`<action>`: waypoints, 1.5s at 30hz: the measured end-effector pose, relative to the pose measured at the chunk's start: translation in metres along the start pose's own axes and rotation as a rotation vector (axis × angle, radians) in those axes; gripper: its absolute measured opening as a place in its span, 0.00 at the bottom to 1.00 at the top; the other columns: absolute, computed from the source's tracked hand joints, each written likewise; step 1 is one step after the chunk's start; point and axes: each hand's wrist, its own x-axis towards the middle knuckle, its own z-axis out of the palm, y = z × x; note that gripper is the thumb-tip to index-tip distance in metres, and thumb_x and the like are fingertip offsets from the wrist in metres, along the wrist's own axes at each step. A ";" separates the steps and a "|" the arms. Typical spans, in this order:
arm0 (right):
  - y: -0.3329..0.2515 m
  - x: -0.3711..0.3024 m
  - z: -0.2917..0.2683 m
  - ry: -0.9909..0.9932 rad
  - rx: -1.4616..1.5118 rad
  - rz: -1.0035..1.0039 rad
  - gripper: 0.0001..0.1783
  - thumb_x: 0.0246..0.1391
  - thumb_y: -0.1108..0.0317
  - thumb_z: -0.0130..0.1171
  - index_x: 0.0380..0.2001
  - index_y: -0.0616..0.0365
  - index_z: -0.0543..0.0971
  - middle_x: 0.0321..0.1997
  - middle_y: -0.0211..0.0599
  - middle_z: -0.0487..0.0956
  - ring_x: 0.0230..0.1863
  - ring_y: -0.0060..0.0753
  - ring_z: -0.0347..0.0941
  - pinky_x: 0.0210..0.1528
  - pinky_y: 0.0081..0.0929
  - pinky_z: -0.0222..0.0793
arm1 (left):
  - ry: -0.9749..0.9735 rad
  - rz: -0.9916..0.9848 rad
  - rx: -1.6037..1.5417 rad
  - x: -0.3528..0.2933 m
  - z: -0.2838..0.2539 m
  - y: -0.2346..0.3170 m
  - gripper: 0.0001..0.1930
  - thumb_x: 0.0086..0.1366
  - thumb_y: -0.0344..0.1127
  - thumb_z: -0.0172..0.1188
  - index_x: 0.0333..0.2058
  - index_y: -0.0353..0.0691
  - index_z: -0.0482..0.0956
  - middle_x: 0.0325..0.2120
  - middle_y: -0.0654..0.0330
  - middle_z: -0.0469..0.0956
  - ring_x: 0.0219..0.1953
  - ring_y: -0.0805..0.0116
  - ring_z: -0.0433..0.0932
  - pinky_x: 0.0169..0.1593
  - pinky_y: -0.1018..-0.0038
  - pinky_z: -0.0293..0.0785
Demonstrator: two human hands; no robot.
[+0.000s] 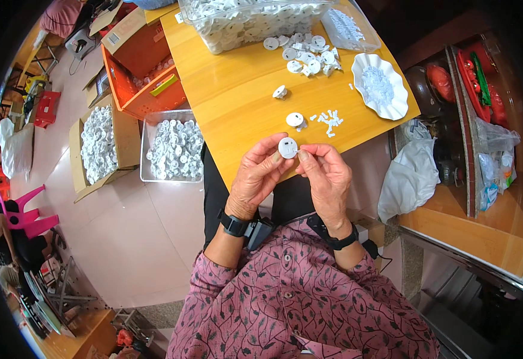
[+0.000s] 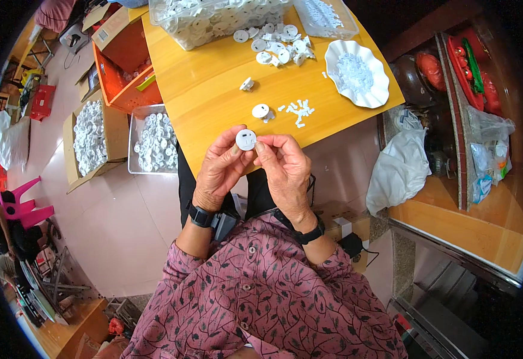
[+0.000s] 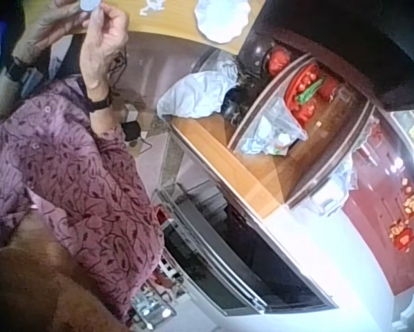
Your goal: The person assembles components by hand, picking up a white plastic base and inserting a small white pin into it. They repeat this process for several units, occasionally reaching into a plastic container for more bases.
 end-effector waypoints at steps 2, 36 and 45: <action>0.000 0.000 0.001 0.009 0.014 0.014 0.08 0.60 0.73 0.60 0.40 0.65 0.78 0.34 0.30 0.79 0.30 0.14 0.72 0.33 0.13 0.69 | -0.002 -0.005 0.008 0.000 0.000 0.000 0.19 0.66 0.24 0.57 0.55 0.33 0.71 0.49 0.54 0.76 0.52 0.65 0.76 0.56 0.71 0.76; 0.006 -0.001 0.001 0.021 -0.459 -0.407 0.05 0.54 0.78 0.60 0.33 0.64 0.75 0.33 0.38 0.75 0.27 0.27 0.74 0.28 0.22 0.71 | -0.018 0.028 0.051 -0.001 -0.001 -0.002 0.13 0.66 0.26 0.58 0.49 0.36 0.75 0.46 0.56 0.78 0.50 0.66 0.77 0.58 0.67 0.74; 0.005 -0.002 0.002 0.027 -0.481 -0.405 0.04 0.54 0.79 0.60 0.33 0.64 0.74 0.32 0.38 0.74 0.26 0.27 0.74 0.27 0.23 0.71 | -0.021 0.035 0.059 -0.002 0.000 -0.003 0.14 0.65 0.26 0.59 0.49 0.35 0.75 0.46 0.56 0.78 0.50 0.66 0.77 0.57 0.67 0.74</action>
